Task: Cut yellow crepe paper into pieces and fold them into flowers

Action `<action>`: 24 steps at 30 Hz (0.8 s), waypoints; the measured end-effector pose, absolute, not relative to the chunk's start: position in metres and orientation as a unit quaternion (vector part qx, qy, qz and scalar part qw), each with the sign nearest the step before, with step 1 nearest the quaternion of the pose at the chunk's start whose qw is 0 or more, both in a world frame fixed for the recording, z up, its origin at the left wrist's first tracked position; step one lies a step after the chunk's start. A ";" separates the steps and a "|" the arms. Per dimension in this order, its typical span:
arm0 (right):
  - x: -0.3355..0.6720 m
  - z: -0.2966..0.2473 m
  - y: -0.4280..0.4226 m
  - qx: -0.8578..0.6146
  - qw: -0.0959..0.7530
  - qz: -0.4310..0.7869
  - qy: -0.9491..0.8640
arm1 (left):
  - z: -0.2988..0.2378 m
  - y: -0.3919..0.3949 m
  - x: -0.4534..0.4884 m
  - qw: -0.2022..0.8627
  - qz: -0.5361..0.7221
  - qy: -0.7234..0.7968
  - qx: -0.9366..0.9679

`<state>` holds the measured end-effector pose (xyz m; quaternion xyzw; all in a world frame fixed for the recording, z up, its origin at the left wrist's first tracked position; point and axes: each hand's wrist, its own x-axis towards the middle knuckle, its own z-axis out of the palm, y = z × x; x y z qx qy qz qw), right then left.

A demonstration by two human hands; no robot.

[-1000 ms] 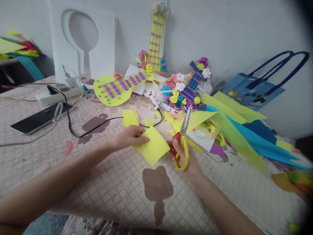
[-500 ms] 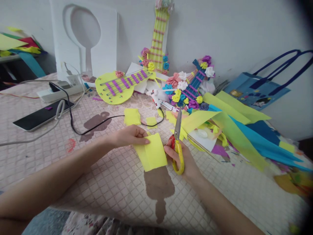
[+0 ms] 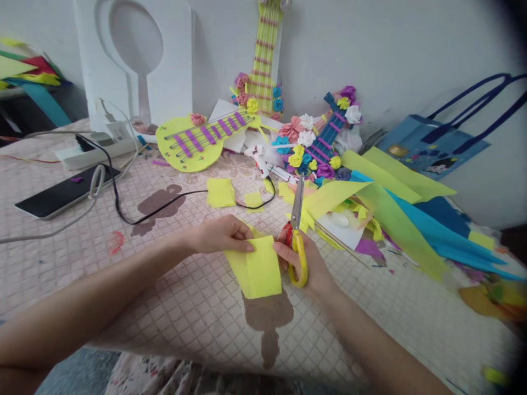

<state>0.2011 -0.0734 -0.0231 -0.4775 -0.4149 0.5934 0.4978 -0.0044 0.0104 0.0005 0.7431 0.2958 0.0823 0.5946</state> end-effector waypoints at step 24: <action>0.204 -0.019 -0.072 -0.503 0.488 0.575 -0.423 | -0.006 0.007 -0.001 0.651 0.052 0.307 0.692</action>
